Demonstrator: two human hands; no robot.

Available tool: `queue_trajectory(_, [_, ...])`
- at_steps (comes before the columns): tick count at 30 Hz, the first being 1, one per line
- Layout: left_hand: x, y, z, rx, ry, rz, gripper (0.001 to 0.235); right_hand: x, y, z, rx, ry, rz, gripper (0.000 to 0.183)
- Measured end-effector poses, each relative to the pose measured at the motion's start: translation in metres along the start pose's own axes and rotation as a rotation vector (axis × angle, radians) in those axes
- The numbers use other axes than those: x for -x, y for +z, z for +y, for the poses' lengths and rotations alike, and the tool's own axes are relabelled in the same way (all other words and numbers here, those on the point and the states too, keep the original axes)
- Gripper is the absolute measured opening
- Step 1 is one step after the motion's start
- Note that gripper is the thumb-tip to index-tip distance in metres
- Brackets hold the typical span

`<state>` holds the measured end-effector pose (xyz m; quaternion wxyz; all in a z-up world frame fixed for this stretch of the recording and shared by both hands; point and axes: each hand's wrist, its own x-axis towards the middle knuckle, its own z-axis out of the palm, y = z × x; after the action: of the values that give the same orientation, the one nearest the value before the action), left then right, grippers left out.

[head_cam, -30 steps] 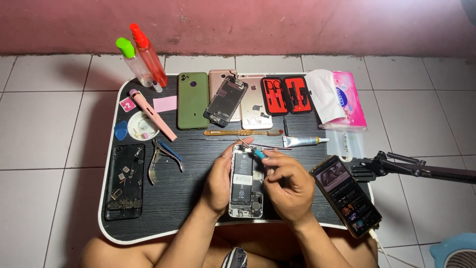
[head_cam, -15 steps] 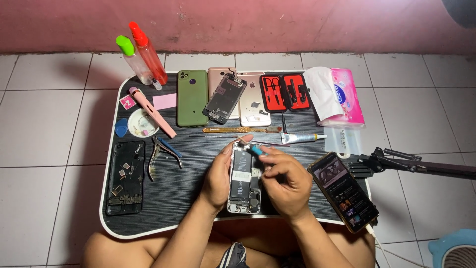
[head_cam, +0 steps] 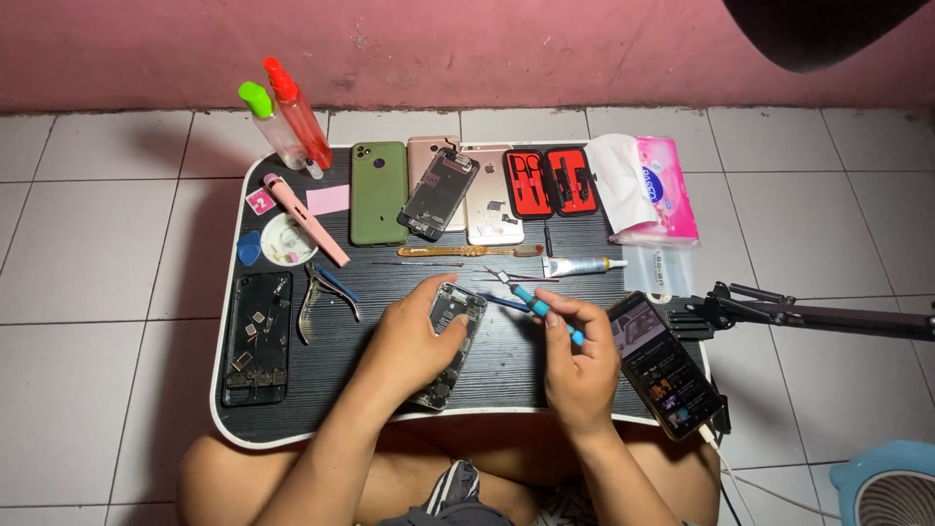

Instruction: The person uses a screwdriver to remove screws from the back of a disassembled smartphone. They then use a plastic pry tool to lift and disconnect internal components. The person continues to manipulate the phone's internal parts with their hands and tools.

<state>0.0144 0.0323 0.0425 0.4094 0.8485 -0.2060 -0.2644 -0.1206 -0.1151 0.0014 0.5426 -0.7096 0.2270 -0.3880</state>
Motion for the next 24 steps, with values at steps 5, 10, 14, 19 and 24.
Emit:
queue_trajectory(5, [0.013, -0.014, -0.003, -0.027, -0.096, 0.126, 0.061, 0.018, -0.011, 0.001, 0.317, -0.238, -0.18, 0.012])
queue_trajectory(10, [0.021, -0.015, -0.01, -0.053, -0.164, 0.217, 0.059, 0.019, -0.011, 0.014, 0.52, -0.452, -0.301, 0.018])
queue_trajectory(14, [0.026, -0.015, -0.008, 0.011, -0.194, 0.211, 0.053, -0.005, -0.006, 0.013, 0.677, -0.468, -0.311, 0.018])
queue_trajectory(19, [0.023, 0.002, -0.024, 0.258, -0.093, 0.253, 0.04, -0.053, -0.001, 0.027, 1.014, -0.548, -0.263, 0.015])
queue_trajectory(24, [0.016, 0.027, -0.037, 0.776, 0.173, 0.229, 0.04, -0.065, 0.006, 0.019, 1.039, -0.586, -0.342, 0.007])
